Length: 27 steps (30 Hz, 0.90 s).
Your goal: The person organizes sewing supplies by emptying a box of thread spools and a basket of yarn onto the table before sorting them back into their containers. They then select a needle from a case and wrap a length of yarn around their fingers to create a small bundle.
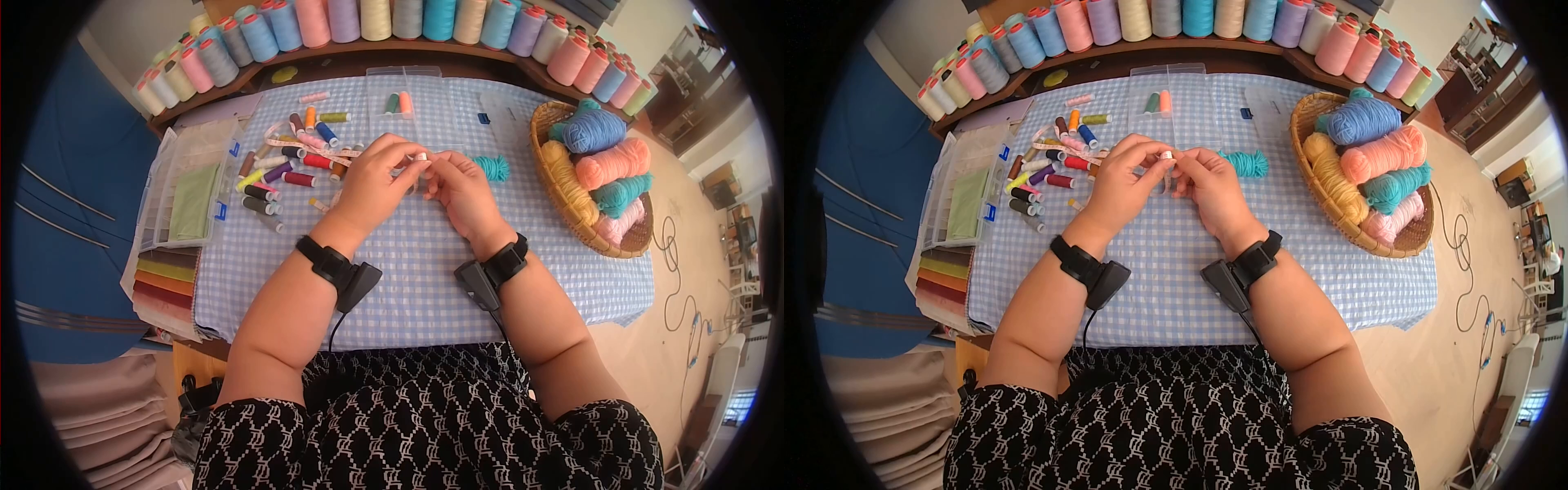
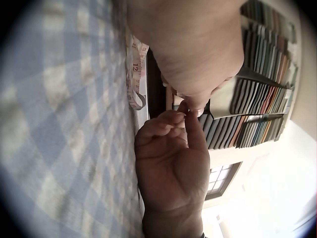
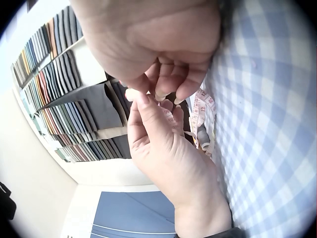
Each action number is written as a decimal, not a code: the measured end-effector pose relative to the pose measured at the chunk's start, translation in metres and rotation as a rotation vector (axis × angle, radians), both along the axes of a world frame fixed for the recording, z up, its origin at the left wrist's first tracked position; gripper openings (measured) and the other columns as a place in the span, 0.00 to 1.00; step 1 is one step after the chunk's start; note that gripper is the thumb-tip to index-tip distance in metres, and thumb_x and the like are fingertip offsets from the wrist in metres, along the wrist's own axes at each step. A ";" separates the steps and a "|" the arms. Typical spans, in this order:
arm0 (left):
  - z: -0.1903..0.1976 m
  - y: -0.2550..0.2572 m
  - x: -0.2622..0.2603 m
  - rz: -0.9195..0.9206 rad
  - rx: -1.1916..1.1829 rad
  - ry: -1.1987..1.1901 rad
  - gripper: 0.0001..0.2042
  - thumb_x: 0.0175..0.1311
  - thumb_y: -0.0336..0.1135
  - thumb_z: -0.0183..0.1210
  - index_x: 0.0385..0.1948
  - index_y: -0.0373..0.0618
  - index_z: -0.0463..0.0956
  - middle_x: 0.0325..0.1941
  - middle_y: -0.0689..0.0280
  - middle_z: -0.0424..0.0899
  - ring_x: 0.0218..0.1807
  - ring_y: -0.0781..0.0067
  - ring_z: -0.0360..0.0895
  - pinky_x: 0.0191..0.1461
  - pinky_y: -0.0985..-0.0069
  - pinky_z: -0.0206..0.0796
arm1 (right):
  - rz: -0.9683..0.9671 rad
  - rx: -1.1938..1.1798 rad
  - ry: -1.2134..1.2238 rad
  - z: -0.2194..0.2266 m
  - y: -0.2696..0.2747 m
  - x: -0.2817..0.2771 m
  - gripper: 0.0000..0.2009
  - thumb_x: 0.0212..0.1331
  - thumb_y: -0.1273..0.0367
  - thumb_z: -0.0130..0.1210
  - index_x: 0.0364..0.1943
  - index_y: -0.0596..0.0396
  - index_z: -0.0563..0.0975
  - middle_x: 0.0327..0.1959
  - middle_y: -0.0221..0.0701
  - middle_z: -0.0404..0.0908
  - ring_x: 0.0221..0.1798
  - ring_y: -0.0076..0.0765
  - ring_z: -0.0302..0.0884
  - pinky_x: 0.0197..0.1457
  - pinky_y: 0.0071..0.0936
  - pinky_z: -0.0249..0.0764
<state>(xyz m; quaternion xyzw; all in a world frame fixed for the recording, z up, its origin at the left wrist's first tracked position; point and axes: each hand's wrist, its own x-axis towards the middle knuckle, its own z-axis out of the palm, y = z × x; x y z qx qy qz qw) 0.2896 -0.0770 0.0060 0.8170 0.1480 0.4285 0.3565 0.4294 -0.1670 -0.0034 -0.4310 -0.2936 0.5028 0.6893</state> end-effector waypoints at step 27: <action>0.002 -0.002 0.001 -0.003 0.003 -0.009 0.07 0.63 0.28 0.65 0.40 0.39 0.82 0.39 0.66 0.80 0.40 0.73 0.80 0.45 0.77 0.74 | 0.026 0.012 0.049 0.004 -0.001 0.000 0.09 0.69 0.65 0.56 0.32 0.54 0.77 0.28 0.24 0.77 0.28 0.18 0.71 0.34 0.20 0.72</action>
